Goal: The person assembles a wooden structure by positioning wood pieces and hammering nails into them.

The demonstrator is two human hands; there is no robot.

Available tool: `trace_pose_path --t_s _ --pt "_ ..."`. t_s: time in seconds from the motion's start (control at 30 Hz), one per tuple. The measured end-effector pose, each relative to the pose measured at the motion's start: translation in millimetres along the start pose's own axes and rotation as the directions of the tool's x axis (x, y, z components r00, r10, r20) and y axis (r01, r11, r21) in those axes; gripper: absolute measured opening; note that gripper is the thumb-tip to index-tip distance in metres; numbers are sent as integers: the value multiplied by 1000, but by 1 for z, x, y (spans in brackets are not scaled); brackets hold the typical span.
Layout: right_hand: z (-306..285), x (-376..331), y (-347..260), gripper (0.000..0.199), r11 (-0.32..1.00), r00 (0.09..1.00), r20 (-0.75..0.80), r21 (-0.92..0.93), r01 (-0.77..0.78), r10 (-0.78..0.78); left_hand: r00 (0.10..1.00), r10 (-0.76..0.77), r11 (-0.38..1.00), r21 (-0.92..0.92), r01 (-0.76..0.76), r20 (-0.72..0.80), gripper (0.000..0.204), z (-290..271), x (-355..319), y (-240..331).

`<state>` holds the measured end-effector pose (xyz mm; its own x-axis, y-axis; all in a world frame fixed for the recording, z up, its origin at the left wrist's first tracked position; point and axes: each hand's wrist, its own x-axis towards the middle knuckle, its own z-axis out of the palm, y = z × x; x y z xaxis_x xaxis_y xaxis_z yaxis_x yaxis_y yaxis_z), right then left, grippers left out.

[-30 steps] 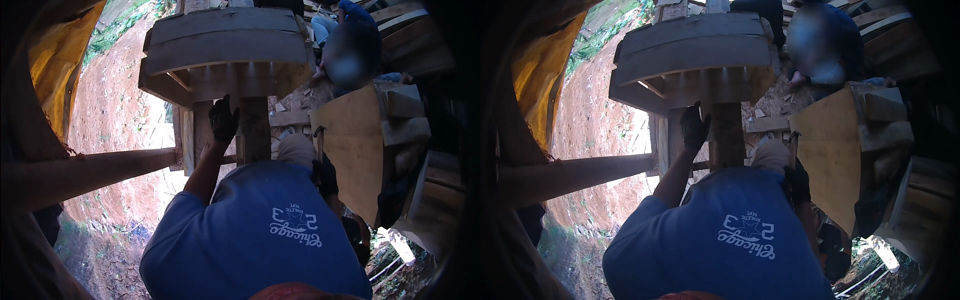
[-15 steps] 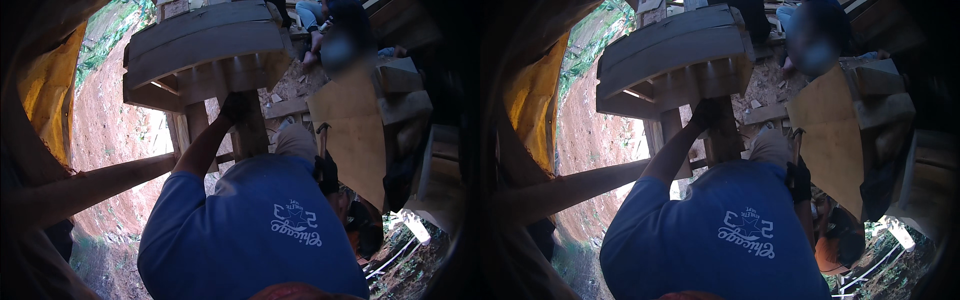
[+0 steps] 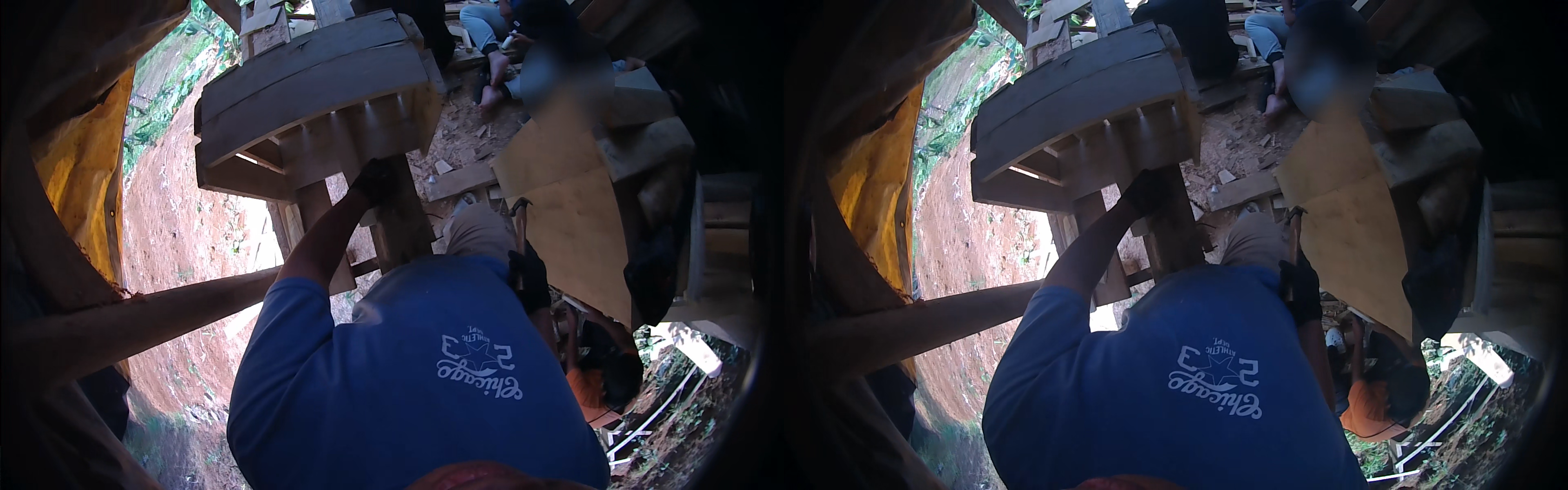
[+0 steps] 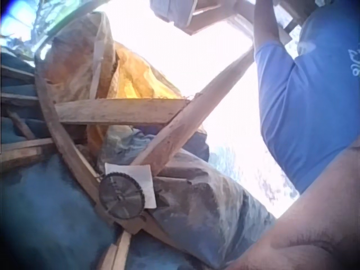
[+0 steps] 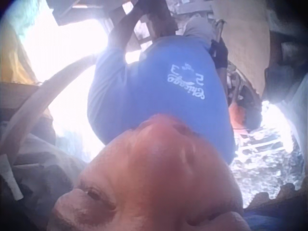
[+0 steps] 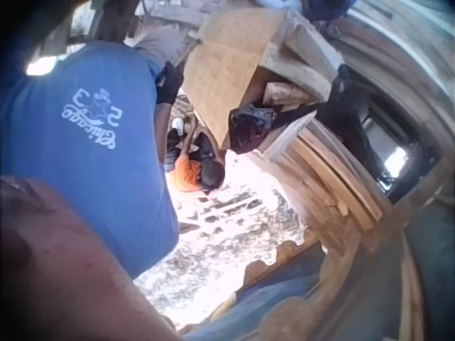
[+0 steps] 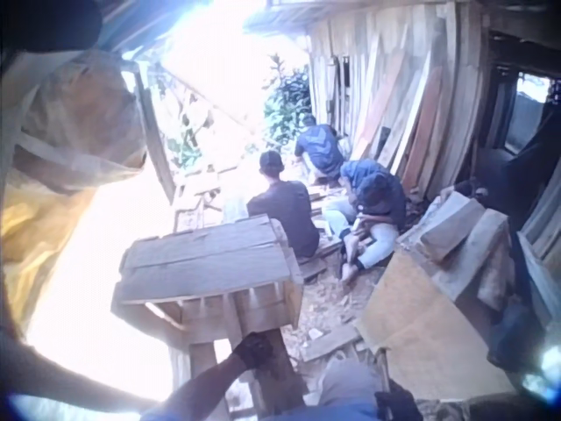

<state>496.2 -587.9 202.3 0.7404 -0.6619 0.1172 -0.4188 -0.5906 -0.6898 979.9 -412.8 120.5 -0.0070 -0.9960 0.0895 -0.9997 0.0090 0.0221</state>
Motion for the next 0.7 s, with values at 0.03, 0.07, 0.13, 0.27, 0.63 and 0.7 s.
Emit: trace_pose_path --t_s 0.03,0.07,0.13,0.27,0.63,0.7 --pt "2 -1 3 37 998 999 17 47 -50 49 1000 18 1000 -11 -18 -3 12 -3 -3 -1" --pt "7 -11 20 38 953 972 82 192 -233 221 999 54 998 -28 -54 -9 12 -6 4 1" --pt "9 -18 30 36 832 881 207 292 -471 426 998 -8 998 68 3 68 11 -14 9 6" --pt "8 -21 29 28 784 812 280 234 -575 512 992 -120 992 39 118 30 11 -26 8 12" --pt "-5 -16 -1 40 996 983 171 -55 -63 72 900 -359 931 -164 327 -246 21 -78 15 46" --pt "-8 -2 -22 41 624 679 399 279 -730 616 826 -548 802 -363 475 -130 22 -119 2 59"
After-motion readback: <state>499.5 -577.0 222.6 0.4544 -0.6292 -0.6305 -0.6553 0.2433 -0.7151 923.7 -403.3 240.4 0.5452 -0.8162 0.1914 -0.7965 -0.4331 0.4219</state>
